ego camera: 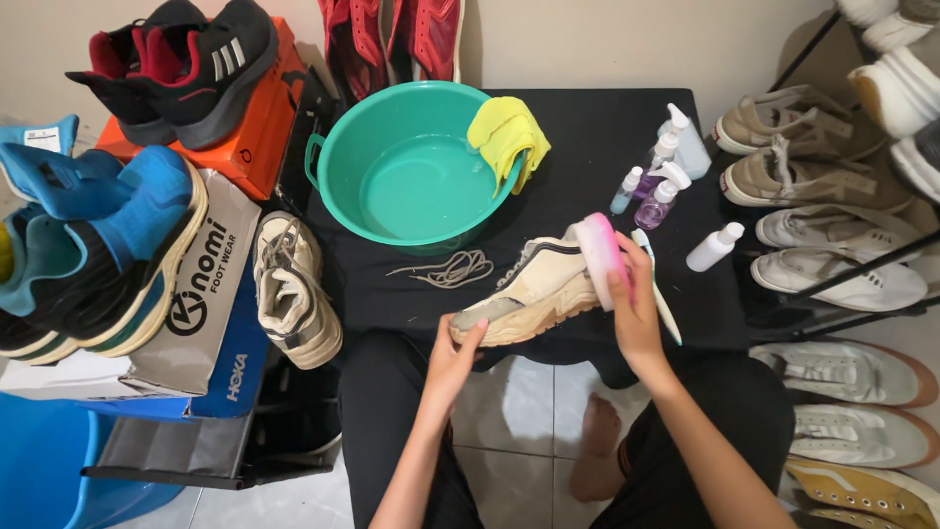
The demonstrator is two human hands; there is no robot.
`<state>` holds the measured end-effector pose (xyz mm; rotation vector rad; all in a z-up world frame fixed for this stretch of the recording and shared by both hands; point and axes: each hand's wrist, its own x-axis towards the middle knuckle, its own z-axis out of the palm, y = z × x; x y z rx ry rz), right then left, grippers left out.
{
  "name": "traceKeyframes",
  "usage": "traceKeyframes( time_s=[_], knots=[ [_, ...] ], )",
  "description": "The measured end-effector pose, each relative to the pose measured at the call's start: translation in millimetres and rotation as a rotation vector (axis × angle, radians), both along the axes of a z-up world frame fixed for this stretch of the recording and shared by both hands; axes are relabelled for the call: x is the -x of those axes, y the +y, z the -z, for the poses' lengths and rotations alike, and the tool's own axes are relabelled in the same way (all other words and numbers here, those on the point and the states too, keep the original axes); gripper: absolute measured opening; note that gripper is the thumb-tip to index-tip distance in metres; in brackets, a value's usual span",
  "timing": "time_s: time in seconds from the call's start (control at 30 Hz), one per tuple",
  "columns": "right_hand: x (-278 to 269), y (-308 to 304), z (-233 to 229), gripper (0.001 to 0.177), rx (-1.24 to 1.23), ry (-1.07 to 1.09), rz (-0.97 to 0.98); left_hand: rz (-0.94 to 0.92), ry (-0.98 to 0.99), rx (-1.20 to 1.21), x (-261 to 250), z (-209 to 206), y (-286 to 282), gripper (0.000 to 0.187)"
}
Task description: Cleaning the midsole of a sneaker using a cleaning sponge and liquid solution at a workstation.
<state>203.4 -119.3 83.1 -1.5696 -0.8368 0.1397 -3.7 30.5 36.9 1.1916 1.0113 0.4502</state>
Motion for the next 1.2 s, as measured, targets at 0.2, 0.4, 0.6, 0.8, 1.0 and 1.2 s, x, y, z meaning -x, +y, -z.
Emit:
traceKeyframes(
  time_s=[0.2, 0.4, 0.6, 0.8, 1.0, 1.2],
  knots=[
    [4.4, 0.2, 3.6, 0.048, -0.013, -0.040, 0.004, 0.058, 0.200, -0.202, 4.9, -45.5, -4.3, 0.065],
    [9.4, -0.1, -3.9, 0.047, -0.033, -0.036, -0.008, -0.124, -0.038, -0.334, -8.3, -26.5, -5.2, 0.070],
    [11.9, -0.9, -7.3, 0.047, -0.031, -0.019, -0.006, -0.205, -0.042, -0.378, -8.3, -62.5, -20.8, 0.076],
    [12.4, -0.2, -8.3, 0.046, -0.030, -0.034, 0.001, -0.414, -0.170, -0.396, -14.0, -22.3, -26.7, 0.077],
    [7.4, 4.1, 17.4, 0.046, -0.026, -0.187, 0.078, -0.390, -0.349, -0.276, -20.7, -3.9, -41.1, 0.058],
    [28.1, 57.9, -26.0, 0.051, -0.012, -0.595, -0.031, -0.366, -0.279, -0.214, -21.0, -3.0, -37.2, 0.040]
  ],
)
